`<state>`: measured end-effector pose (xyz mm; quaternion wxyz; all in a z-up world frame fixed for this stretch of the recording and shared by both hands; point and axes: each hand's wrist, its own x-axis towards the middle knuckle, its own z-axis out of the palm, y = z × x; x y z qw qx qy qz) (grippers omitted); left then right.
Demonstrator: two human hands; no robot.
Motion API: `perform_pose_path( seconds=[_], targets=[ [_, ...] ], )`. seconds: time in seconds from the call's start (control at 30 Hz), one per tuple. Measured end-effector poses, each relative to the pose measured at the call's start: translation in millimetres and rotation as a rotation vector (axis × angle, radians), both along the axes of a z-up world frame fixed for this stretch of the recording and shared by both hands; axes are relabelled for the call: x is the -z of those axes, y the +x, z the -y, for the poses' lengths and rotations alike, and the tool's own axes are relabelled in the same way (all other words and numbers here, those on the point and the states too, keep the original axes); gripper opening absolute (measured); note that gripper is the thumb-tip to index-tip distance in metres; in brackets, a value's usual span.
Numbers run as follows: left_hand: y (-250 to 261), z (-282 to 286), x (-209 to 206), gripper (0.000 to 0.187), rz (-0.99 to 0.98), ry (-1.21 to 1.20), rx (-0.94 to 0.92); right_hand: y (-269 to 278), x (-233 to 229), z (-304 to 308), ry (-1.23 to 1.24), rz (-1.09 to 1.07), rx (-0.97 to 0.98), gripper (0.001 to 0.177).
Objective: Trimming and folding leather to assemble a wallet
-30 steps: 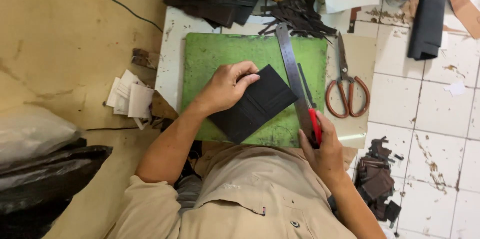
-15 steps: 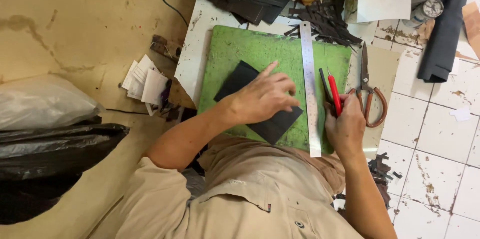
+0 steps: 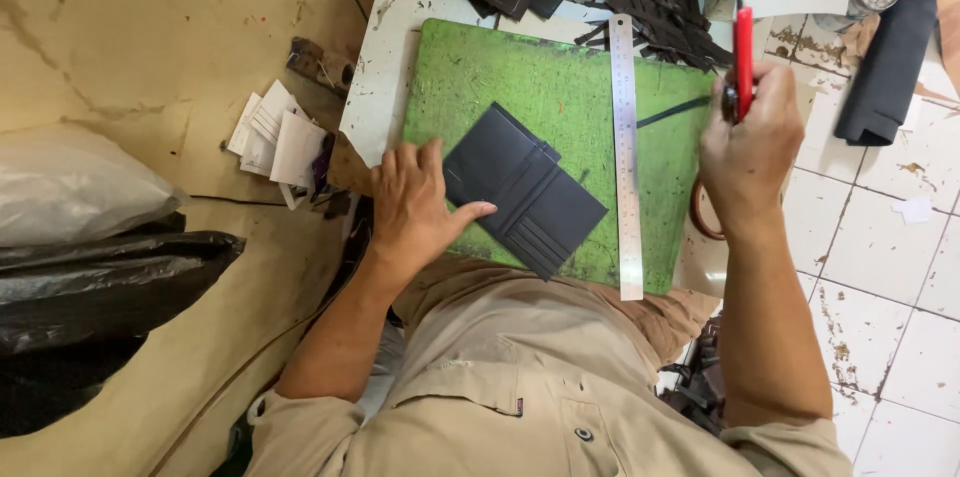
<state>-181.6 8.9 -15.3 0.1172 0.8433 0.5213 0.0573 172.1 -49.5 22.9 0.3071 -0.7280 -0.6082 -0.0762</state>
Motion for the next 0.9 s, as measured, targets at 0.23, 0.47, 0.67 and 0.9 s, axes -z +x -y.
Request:
perform_pose_path(
  seconds=[0.23,0.47,0.67,0.9],
  targets=[
    [2,-8,5,0.091,0.183,-0.076,0.036,-1,60,16,0.015,-0.113,-0.112,0.031],
    [12,-8,-41,0.03,0.828,-0.387,0.049,1,47,17,-0.268,-0.249,0.015,0.023],
    [19,-12,-52,0.024,1.175,-0.501,0.025,26,65,-2,-0.197,-0.228,0.058,0.024],
    [29,-10,-51,0.035,1.283,-0.514,0.03,8,68,-15,-0.082,-0.172,0.106,0.038]
  ],
)
